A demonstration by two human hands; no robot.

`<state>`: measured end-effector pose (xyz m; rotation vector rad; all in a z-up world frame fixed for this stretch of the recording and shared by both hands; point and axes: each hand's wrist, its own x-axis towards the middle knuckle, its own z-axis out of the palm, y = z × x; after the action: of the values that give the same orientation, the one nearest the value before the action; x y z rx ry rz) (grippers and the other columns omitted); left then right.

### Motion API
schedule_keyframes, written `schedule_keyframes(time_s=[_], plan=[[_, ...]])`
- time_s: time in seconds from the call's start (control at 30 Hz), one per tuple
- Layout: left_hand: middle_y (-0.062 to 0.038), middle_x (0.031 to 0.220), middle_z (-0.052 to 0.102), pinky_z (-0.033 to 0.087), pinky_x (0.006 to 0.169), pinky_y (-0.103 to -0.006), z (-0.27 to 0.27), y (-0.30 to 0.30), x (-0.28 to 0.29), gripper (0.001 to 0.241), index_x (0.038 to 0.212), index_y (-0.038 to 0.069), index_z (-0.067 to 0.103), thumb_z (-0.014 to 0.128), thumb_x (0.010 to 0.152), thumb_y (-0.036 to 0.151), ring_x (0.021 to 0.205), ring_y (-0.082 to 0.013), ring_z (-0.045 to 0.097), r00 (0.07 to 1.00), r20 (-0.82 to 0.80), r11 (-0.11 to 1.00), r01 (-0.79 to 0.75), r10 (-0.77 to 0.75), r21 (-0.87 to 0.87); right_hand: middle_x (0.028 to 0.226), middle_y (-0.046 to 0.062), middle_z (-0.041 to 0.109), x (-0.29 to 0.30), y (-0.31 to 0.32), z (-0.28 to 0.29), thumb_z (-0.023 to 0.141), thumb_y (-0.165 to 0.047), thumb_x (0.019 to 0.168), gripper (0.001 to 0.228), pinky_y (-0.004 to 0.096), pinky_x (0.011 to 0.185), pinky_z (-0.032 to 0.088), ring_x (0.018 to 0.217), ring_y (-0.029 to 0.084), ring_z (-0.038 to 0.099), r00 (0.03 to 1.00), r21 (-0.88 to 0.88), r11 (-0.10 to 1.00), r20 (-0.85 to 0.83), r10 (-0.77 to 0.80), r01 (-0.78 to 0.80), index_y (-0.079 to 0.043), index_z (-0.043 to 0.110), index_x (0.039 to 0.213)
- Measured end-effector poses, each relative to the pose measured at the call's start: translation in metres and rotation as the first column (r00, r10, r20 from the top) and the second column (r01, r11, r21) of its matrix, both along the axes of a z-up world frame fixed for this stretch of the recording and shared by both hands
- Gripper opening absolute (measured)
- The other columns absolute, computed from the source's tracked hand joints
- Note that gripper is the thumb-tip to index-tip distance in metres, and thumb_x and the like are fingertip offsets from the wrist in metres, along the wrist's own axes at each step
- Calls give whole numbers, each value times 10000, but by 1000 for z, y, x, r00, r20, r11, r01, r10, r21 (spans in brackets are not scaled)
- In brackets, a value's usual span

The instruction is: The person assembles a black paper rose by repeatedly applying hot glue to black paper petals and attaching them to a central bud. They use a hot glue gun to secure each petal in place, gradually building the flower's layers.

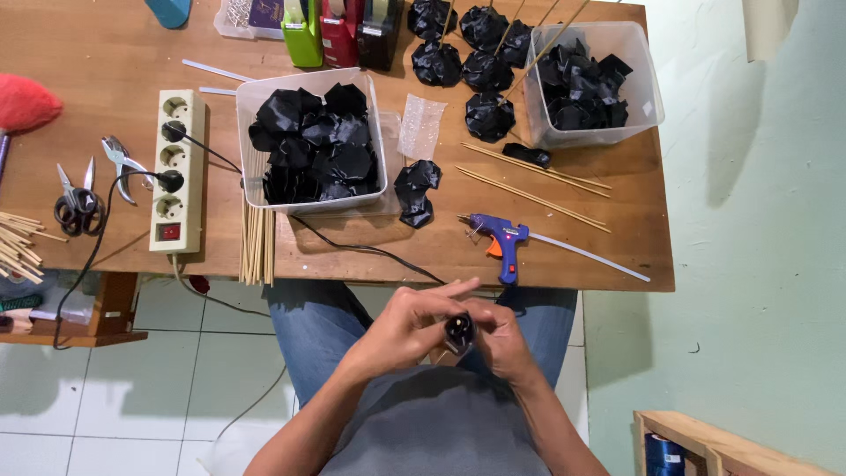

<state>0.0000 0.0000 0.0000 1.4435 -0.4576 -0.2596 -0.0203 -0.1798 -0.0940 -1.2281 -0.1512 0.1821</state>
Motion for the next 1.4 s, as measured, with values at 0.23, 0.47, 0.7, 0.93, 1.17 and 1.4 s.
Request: schedule_keyframes(time_s=[0.23,0.47,0.7,0.93,1.17,1.4], plan=[[-157,924,798,433,1076,-617,-24,-16,-14,135,907,10,780,647,922,-3,1294,-452,572,978,-50,980,-201,201,9,854,136,777,-6,-6,-25,748,-228,891,240,374,803,541,845,188,676,998,-171,984,1,-58,58,-13,806,980],[-149,939,780,449,1093,-584,-20,7,1,51,864,13,741,699,877,-13,1274,-415,613,998,-52,999,27,-28,-20,762,126,750,-9,-3,-29,740,-140,895,160,340,658,587,735,170,665,989,-11,996,-121,85,-87,10,773,850],[-111,1059,765,520,942,-415,-38,11,1,50,870,59,775,737,890,85,1255,-295,604,939,-231,959,215,-255,-185,925,93,770,-4,25,63,779,-131,871,93,360,793,566,881,150,612,983,32,990,-114,141,-139,-67,801,934],[-92,796,780,284,1217,-536,-40,5,-7,50,882,70,799,751,885,83,1382,-310,522,951,-207,960,184,-228,-211,860,92,759,-13,7,7,806,-110,831,77,328,776,557,826,139,618,955,94,970,-175,238,-225,-53,783,879],[-115,727,765,243,1198,-650,-46,1,-16,63,898,30,786,727,892,52,1341,-406,572,998,-10,996,54,-55,-68,634,151,692,-17,-15,-72,784,-68,821,133,295,584,502,622,175,608,932,166,951,-211,294,-262,-3,721,723],[-74,779,759,346,1162,-587,-60,13,-9,128,922,40,770,676,961,117,1309,-390,596,987,-50,980,143,-152,-141,636,159,716,-17,8,-13,688,-1,868,105,278,544,547,566,168,679,886,338,919,-336,318,-202,18,724,772]])
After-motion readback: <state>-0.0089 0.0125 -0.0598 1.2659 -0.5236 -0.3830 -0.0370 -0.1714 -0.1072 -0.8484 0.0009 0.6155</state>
